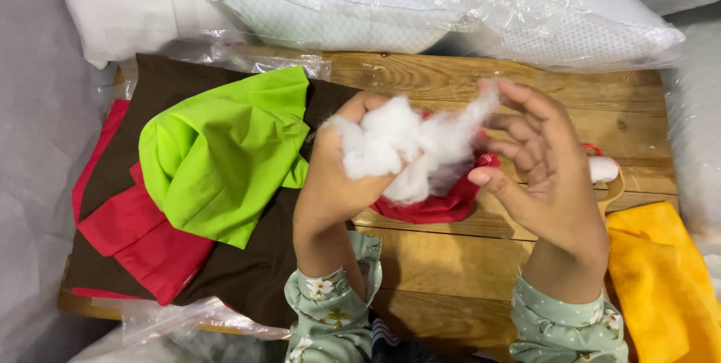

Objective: Stuffing a small red fabric cushion cover with white fiberfill material at a workshop table.

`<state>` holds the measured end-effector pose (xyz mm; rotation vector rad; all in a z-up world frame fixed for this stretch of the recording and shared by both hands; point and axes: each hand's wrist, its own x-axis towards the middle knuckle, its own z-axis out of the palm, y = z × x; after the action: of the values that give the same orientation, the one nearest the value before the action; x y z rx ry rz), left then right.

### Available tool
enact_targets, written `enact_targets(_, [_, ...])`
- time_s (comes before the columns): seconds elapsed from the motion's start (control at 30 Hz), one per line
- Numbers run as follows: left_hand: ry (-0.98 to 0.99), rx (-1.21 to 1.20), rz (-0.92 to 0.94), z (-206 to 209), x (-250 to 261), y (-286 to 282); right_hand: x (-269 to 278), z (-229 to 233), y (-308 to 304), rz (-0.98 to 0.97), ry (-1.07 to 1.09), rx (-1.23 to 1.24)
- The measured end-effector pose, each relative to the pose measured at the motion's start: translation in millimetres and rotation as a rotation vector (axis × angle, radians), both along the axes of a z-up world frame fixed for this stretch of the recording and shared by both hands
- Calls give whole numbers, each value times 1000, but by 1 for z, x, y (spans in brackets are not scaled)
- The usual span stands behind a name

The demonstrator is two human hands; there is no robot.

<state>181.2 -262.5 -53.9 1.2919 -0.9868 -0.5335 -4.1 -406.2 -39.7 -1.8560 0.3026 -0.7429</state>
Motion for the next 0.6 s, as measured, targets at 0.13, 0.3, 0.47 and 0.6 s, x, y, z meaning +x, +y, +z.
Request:
enact_targets(0.13, [-108,64,-32,-4,-10,-12,2,-4,6,45,31,-109])
enact_targets(0.3, [-143,110,11,-2,-13,-14,-5,-5,1,-159,-9,-247])
enact_targets(0.47, [-62,-12,84,-5,4,8,-19,4,-9,-276,0,-288])
enact_targets(0.6, [-61,-48,221,-4,19,27,-34,-9,-25,-411,-23,-173])
